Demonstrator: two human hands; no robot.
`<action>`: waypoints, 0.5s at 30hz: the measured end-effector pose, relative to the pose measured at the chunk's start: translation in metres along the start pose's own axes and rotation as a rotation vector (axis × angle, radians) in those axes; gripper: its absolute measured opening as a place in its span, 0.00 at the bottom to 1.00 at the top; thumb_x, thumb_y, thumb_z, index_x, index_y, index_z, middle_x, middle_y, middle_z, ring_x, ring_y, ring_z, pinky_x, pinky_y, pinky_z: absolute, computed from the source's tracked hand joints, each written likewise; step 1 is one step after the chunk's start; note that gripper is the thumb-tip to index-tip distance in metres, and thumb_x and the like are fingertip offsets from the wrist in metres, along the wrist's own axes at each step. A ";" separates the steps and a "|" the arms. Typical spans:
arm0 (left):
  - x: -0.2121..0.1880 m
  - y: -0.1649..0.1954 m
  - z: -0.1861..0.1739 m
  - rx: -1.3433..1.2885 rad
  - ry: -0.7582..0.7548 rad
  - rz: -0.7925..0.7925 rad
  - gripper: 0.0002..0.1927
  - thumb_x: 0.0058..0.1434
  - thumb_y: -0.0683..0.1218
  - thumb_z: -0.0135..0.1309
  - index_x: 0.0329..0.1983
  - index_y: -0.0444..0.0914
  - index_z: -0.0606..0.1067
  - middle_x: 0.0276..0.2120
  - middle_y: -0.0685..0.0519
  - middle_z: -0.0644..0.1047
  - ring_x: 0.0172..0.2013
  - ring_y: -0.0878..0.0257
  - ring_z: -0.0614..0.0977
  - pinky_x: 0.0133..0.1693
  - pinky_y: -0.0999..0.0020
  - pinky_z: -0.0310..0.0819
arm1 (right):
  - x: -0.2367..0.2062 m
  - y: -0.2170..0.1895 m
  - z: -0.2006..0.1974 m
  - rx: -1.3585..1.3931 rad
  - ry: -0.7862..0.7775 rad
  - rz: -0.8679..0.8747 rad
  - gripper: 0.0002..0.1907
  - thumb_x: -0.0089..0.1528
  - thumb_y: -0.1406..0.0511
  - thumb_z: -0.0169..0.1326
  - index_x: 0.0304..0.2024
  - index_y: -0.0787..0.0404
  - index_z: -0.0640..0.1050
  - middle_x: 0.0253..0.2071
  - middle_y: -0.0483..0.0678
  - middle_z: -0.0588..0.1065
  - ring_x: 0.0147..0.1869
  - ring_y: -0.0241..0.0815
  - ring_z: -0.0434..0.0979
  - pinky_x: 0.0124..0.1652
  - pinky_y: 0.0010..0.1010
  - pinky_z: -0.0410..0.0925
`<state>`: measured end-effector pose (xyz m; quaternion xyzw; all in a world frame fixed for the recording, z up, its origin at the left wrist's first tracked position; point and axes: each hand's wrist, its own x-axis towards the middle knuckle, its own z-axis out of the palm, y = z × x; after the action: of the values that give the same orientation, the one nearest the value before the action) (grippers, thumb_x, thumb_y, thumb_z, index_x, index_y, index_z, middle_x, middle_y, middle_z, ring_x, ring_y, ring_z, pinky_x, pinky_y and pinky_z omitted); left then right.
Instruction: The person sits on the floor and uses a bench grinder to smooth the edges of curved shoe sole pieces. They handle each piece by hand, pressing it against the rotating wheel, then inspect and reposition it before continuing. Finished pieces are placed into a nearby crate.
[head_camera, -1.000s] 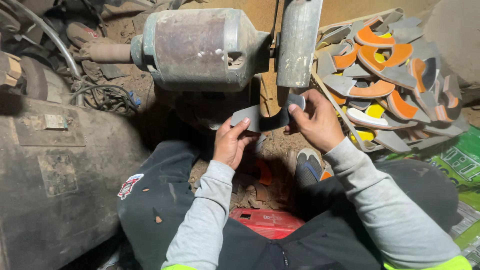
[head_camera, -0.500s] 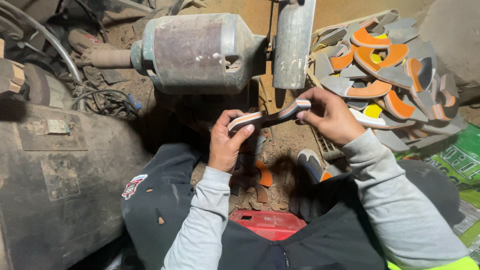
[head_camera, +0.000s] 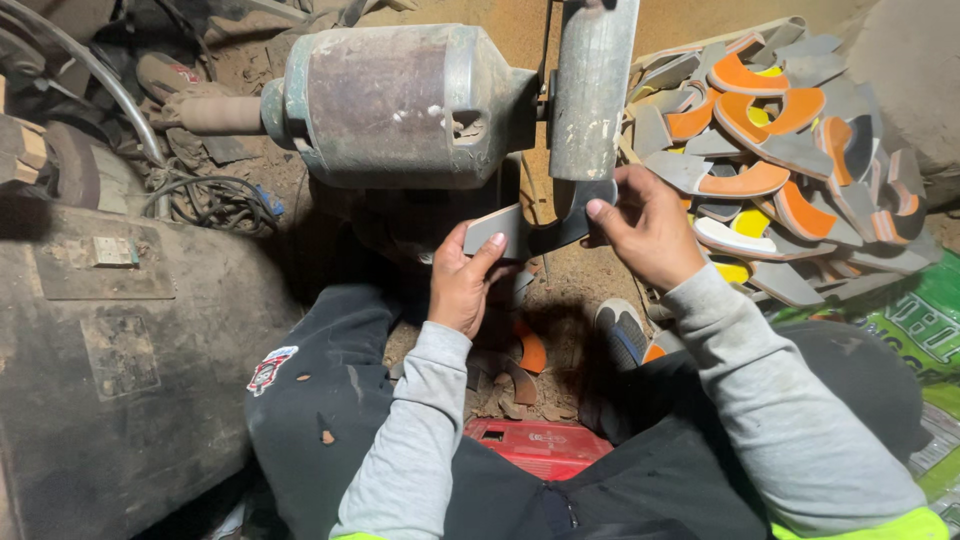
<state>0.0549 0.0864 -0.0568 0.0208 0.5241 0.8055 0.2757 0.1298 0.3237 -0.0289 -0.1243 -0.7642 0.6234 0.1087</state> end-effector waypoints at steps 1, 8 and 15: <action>-0.002 0.003 -0.002 0.000 -0.016 0.012 0.16 0.65 0.42 0.58 0.55 0.33 0.72 0.44 0.49 0.80 0.42 0.63 0.83 0.44 0.65 0.82 | -0.003 0.001 0.005 0.017 0.002 0.023 0.13 0.66 0.68 0.57 0.51 0.67 0.72 0.40 0.46 0.77 0.42 0.31 0.76 0.43 0.24 0.73; -0.017 0.018 -0.016 0.136 0.037 0.006 0.13 0.64 0.41 0.57 0.50 0.34 0.74 0.41 0.49 0.80 0.39 0.63 0.83 0.37 0.65 0.82 | -0.021 -0.006 0.010 -0.045 -0.171 0.170 0.11 0.63 0.69 0.59 0.46 0.66 0.74 0.35 0.46 0.78 0.38 0.34 0.79 0.39 0.27 0.74; -0.029 0.025 -0.018 0.363 -0.167 0.301 0.11 0.58 0.33 0.59 0.44 0.34 0.75 0.48 0.47 0.81 0.48 0.67 0.82 0.52 0.75 0.77 | -0.021 -0.011 -0.016 -0.054 -0.314 0.067 0.14 0.57 0.74 0.60 0.45 0.67 0.75 0.39 0.43 0.77 0.46 0.32 0.78 0.47 0.25 0.72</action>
<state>0.0633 0.0507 -0.0359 0.2142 0.6265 0.7257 0.1867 0.1539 0.3299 -0.0154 -0.0535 -0.7838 0.6177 -0.0364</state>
